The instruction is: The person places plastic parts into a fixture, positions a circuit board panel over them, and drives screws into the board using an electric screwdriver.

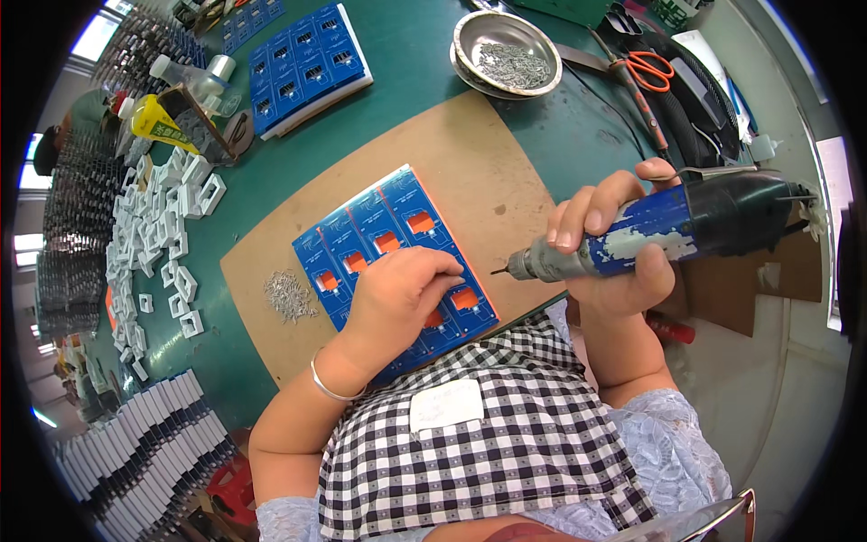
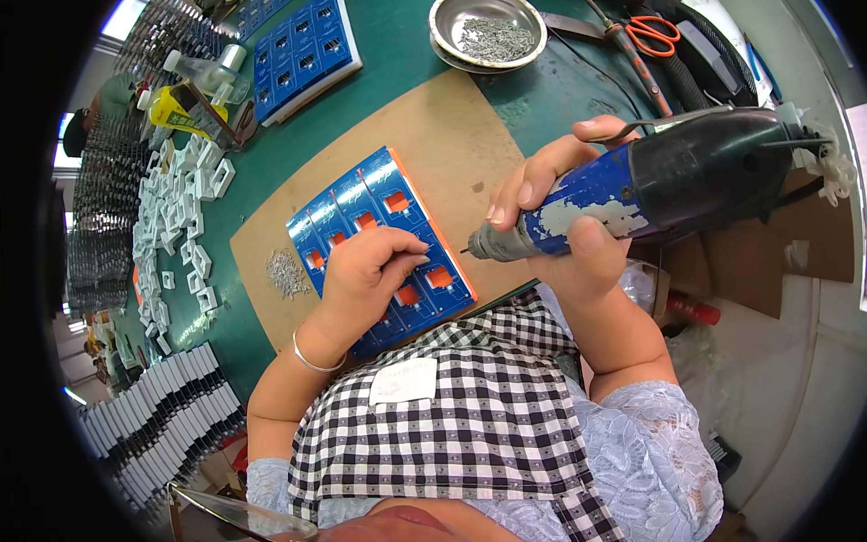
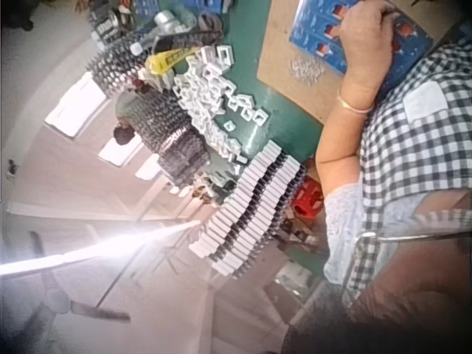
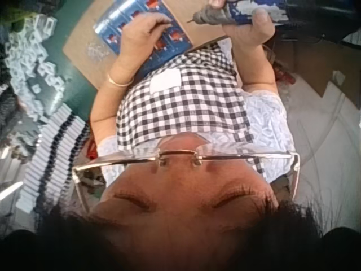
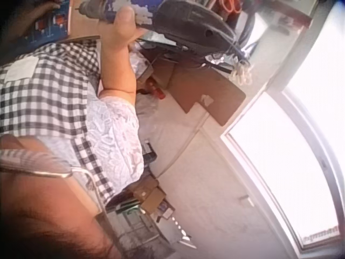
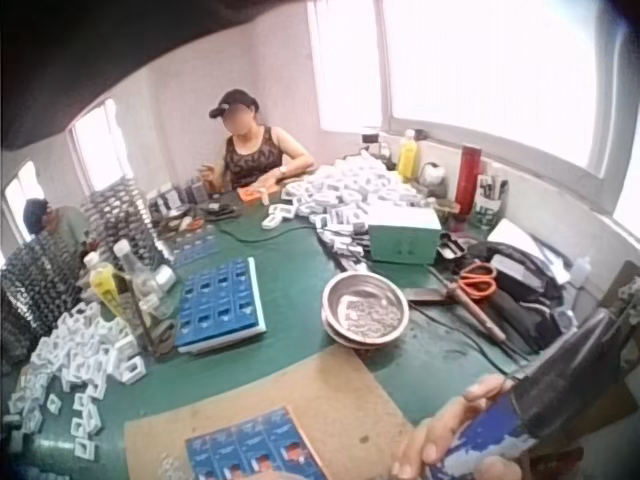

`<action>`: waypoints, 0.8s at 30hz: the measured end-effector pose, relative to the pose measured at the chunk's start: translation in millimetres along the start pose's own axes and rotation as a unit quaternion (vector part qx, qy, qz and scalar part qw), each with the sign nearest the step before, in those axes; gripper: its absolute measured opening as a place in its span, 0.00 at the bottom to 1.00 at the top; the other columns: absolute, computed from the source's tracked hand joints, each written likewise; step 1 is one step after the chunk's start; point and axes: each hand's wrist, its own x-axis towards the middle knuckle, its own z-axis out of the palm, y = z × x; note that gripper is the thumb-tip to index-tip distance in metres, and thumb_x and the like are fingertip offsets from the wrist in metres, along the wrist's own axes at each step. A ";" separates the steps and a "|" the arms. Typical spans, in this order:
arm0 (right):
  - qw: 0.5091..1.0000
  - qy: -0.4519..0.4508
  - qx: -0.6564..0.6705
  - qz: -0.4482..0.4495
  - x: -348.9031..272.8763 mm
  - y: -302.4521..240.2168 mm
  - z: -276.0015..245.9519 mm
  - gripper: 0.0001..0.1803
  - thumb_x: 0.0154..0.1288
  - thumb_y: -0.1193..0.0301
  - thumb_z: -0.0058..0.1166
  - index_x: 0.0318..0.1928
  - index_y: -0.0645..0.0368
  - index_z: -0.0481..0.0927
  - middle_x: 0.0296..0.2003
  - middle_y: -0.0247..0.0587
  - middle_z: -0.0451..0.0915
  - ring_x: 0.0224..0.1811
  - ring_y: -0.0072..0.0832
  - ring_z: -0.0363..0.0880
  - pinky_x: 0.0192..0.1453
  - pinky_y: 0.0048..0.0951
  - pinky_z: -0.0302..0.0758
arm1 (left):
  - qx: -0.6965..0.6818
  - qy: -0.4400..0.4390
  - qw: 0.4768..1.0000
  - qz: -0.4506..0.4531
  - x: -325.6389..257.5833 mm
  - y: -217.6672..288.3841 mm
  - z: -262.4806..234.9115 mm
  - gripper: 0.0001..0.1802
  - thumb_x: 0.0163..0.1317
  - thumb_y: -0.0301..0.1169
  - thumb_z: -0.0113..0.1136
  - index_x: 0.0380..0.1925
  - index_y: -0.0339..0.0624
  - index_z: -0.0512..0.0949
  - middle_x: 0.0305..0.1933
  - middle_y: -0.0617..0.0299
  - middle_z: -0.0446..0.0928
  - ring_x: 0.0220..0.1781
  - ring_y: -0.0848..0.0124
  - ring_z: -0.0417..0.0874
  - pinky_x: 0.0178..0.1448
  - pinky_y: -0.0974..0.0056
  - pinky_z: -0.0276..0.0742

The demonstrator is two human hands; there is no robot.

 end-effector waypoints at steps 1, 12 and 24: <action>1.000 0.007 0.003 0.009 -0.5 -0.3 0.0 0.34 0.61 0.54 0.55 0.62 0.54 0.58 0.31 0.40 0.71 0.27 0.33 0.77 0.35 0.38 0.77 | 0.057 0.007 0.996 0.066 2.0 -3.7 2.4 0.07 0.50 0.23 0.67 0.31 0.43 0.81 0.33 0.65 0.81 0.37 0.65 0.80 0.43 0.62 0.72; 1.000 -0.008 0.016 0.023 0.3 5.3 -0.5 0.34 0.62 0.55 0.55 0.62 0.55 0.57 0.32 0.41 0.71 0.28 0.34 0.78 0.37 0.39 0.78 | 0.164 -0.009 0.982 0.090 8.1 -8.1 13.2 0.09 0.45 0.27 0.70 0.25 0.50 0.79 0.31 0.71 0.74 0.41 0.66 0.70 0.47 0.59 0.58; 0.997 -0.070 0.013 0.033 2.7 3.3 11.2 0.36 0.62 0.59 0.60 0.64 0.55 0.57 0.34 0.43 0.74 0.31 0.37 0.80 0.39 0.40 0.78 | 0.162 -0.067 0.981 0.079 15.4 -5.9 5.0 0.08 0.46 0.29 0.71 0.24 0.49 0.80 0.31 0.71 0.75 0.39 0.67 0.71 0.48 0.60 0.58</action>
